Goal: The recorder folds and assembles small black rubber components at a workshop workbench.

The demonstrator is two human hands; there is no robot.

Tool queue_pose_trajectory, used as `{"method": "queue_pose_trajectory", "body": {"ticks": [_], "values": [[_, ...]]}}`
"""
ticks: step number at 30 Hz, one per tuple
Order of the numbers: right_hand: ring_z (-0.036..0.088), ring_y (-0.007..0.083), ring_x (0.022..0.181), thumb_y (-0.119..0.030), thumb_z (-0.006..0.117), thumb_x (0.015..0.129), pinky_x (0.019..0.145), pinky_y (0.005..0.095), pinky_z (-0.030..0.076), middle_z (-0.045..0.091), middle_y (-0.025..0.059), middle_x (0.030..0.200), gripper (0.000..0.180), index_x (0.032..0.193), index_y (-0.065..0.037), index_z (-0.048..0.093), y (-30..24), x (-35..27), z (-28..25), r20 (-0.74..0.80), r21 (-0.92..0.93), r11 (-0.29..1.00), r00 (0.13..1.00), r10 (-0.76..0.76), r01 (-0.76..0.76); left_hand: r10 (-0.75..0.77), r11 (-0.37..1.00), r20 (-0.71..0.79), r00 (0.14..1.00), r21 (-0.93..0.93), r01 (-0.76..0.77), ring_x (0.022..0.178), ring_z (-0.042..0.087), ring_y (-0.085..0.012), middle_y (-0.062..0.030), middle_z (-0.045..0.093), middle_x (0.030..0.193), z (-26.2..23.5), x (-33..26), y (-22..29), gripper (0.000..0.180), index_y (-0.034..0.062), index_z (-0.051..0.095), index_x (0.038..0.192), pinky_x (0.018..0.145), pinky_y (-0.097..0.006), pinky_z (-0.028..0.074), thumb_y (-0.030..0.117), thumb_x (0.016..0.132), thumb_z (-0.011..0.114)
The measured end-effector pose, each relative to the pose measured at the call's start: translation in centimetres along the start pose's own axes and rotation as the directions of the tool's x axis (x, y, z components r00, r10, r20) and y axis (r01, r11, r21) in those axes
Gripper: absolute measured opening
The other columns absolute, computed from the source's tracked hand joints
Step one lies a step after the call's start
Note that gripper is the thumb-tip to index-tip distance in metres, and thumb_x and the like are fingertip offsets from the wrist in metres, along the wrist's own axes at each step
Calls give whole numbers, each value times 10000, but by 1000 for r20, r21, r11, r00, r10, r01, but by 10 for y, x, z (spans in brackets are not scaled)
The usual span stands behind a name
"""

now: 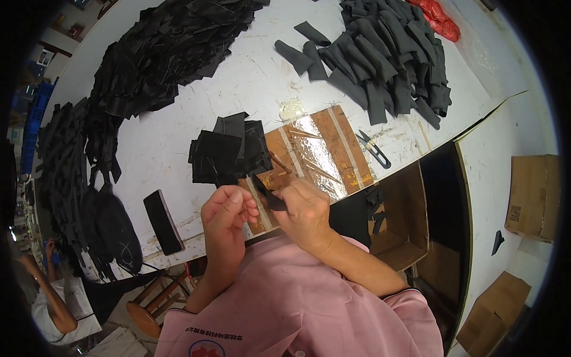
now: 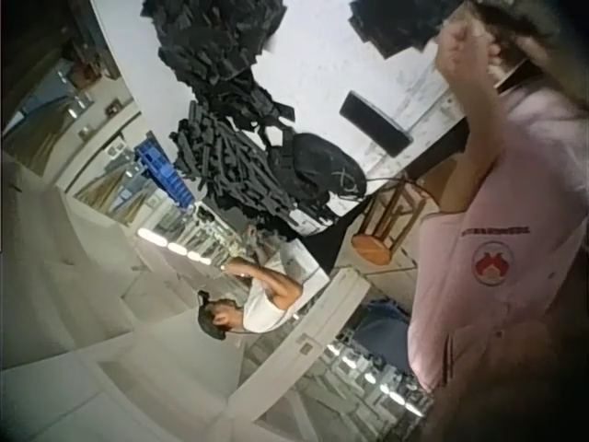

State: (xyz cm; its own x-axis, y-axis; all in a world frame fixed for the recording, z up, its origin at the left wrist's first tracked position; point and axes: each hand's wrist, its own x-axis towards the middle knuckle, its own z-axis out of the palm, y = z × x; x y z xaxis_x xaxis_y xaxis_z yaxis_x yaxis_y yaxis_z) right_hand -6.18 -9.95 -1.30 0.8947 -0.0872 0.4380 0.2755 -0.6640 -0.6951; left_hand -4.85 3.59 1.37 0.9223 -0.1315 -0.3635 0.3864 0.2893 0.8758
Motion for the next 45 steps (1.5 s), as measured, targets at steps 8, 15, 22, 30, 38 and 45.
{"method": "queue_pose_trajectory", "body": {"ticks": [8, 15, 22, 30, 38, 45], "values": [[504, 212, 554, 30, 615, 463, 446, 300, 402, 474, 63, 595, 191, 621, -29, 527, 8, -1, -3, 24, -53, 983, 985, -172, 173, -76, 993, 45, 996, 91, 72, 593, 504, -79, -43, 549, 668, 2, 5, 4, 176, 1, 531, 790, 543, -189, 392, 168, 835, 499], [471, 222, 509, -8, 593, 420, 427, 308, 364, 445, 74, 573, 281, 697, -18, 552, 15, -4, -7, 69, -127, 955, 963, -260, 267, -156, 984, 73, 985, 100, 148, 532, 524, -94, -53, 558, 636, -9, 12, 4, 66, -19, 553, 823, 497, -195, 420, 32, 782, 559], [470, 227, 508, -15, 598, 414, 433, 312, 367, 435, 72, 570, 292, 702, -20, 549, 18, -4, -10, 73, -114, 957, 963, -259, 266, -256, 955, 183, 949, -105, 278, 551, 523, -121, -69, 557, 669, -16, 11, -3, 87, -31, 544, 851, 508, -220, 434, 18, 784, 571], [475, 196, 510, 6, 613, 455, 411, 295, 384, 441, 48, 563, 198, 621, -39, 514, 16, -4, -11, 71, -153, 959, 970, -231, 239, -244, 960, 242, 939, -77, 270, 563, 519, -103, -67, 558, 687, -18, 10, -5, 115, -33, 544, 869, 507, -215, 429, -12, 759, 574], [453, 171, 509, -58, 591, 534, 412, 276, 375, 408, 36, 581, 157, 675, -32, 527, 15, -3, -11, 146, -283, 877, 921, -362, 389, -159, 984, 122, 980, 95, 148, 545, 516, -78, -58, 565, 687, -12, 9, -5, 127, -39, 550, 858, 468, -186, 412, -44, 731, 537], [479, 194, 569, -98, 620, 608, 463, 283, 407, 441, 53, 628, 177, 749, -18, 548, 12, -3, -15, 229, -194, 893, 904, -360, 405, -22, 960, 71, 997, 279, 2, 518, 500, -48, -23, 556, 646, -9, 8, -7, 63, -24, 558, 833, 469, -169, 407, -10, 773, 543]]}}
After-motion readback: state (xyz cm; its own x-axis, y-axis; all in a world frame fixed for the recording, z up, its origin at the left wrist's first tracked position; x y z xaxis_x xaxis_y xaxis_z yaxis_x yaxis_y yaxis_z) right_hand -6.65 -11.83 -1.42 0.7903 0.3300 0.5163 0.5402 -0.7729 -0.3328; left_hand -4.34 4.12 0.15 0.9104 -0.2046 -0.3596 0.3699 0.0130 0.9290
